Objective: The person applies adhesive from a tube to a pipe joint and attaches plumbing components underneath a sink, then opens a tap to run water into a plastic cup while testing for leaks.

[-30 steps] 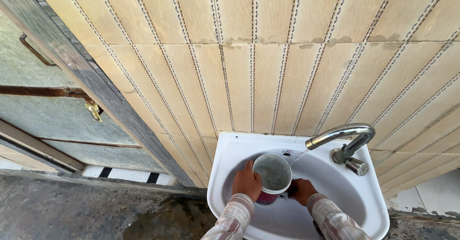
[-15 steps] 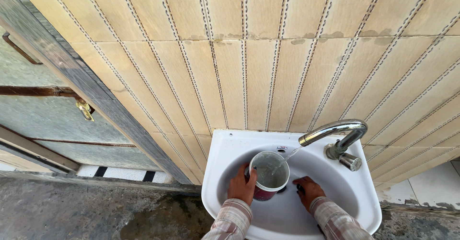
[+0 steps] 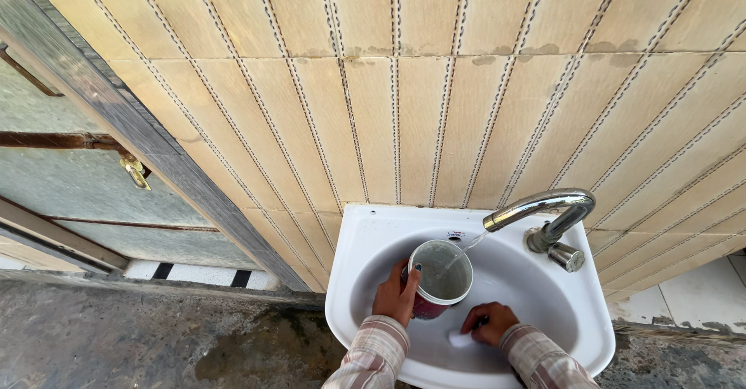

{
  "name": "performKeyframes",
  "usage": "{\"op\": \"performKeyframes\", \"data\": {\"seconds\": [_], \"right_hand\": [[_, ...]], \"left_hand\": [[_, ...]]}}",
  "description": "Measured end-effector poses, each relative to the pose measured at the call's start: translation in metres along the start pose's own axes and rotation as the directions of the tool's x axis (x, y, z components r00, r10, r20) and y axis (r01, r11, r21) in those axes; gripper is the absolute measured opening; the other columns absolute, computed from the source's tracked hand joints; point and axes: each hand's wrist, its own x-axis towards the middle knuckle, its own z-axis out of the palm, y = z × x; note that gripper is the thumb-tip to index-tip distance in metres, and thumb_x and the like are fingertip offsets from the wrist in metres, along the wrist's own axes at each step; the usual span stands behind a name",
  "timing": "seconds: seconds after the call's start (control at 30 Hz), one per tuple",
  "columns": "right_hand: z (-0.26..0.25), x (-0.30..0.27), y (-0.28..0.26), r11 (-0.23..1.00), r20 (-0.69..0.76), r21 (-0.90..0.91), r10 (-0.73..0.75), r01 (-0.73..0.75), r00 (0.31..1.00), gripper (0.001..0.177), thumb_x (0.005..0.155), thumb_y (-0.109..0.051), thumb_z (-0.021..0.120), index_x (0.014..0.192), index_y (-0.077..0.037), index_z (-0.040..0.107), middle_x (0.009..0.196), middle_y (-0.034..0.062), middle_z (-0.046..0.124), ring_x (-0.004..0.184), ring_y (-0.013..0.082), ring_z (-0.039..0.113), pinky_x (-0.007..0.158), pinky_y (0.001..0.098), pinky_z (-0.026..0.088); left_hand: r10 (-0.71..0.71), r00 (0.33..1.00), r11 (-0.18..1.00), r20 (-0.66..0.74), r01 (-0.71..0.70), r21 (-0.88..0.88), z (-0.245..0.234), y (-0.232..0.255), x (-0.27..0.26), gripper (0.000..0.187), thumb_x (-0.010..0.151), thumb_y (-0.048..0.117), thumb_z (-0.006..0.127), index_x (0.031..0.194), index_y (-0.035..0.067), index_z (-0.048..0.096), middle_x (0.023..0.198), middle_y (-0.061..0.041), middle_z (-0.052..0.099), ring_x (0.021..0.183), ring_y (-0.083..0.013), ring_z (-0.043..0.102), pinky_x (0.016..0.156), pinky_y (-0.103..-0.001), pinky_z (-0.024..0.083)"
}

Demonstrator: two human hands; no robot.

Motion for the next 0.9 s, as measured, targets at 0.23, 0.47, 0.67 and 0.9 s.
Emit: {"op": "performKeyframes", "data": {"seconds": [0.23,0.47,0.67,0.9], "right_hand": [[-0.015,-0.007,-0.018,0.974,0.105,-0.193,0.144,-0.122,0.984,0.027,0.074,-0.004,0.070,0.087,-0.016,0.090,0.090,0.0042,0.081,0.075,0.0176,0.070,0.074,0.0322,0.058],[-0.013,-0.022,-0.049,0.997,0.334,-0.081,0.042,-0.015,0.942,0.033,0.070,-0.002,0.074,0.097,-0.016,0.088,0.090,0.0072,0.081,0.071,0.0157,0.070,0.067,0.0308,0.060],[-0.002,-0.023,-0.020,0.952,-0.198,-0.214,0.179,-0.221,0.964,0.027,0.073,-0.004,0.079,0.095,-0.019,0.086,0.103,0.0066,0.078,0.091,0.0220,0.072,0.084,0.0359,0.061],[0.010,-0.029,-0.021,0.944,-0.220,-0.279,0.116,-0.176,0.969,0.025,0.075,-0.011,0.083,0.097,-0.021,0.084,0.112,0.0050,0.074,0.103,0.0212,0.072,0.099,0.0326,0.058]], "left_hand": [[0.009,1.000,1.000,0.013,-0.009,-0.014,0.001,-0.004,0.000,0.061,0.096,0.054,0.047,0.142,0.017,0.056,0.095,-0.018,0.078,0.065,-0.0290,0.075,0.065,-0.040,0.061],[-0.003,1.000,0.996,0.030,0.005,-0.093,0.001,0.000,-0.004,0.061,0.096,0.055,0.050,0.141,0.015,0.057,0.093,-0.016,0.078,0.060,-0.0226,0.071,0.050,-0.036,0.058],[-0.032,0.998,0.996,0.053,0.037,-0.087,0.001,-0.002,-0.002,0.065,0.095,0.059,0.048,0.144,0.016,0.054,0.096,-0.017,0.077,0.064,-0.0261,0.073,0.051,-0.036,0.058],[-0.003,0.996,0.997,0.090,0.010,-0.079,-0.002,0.001,-0.003,0.068,0.095,0.063,0.042,0.146,0.018,0.050,0.105,-0.015,0.077,0.069,-0.0275,0.075,0.055,-0.038,0.059]]}}
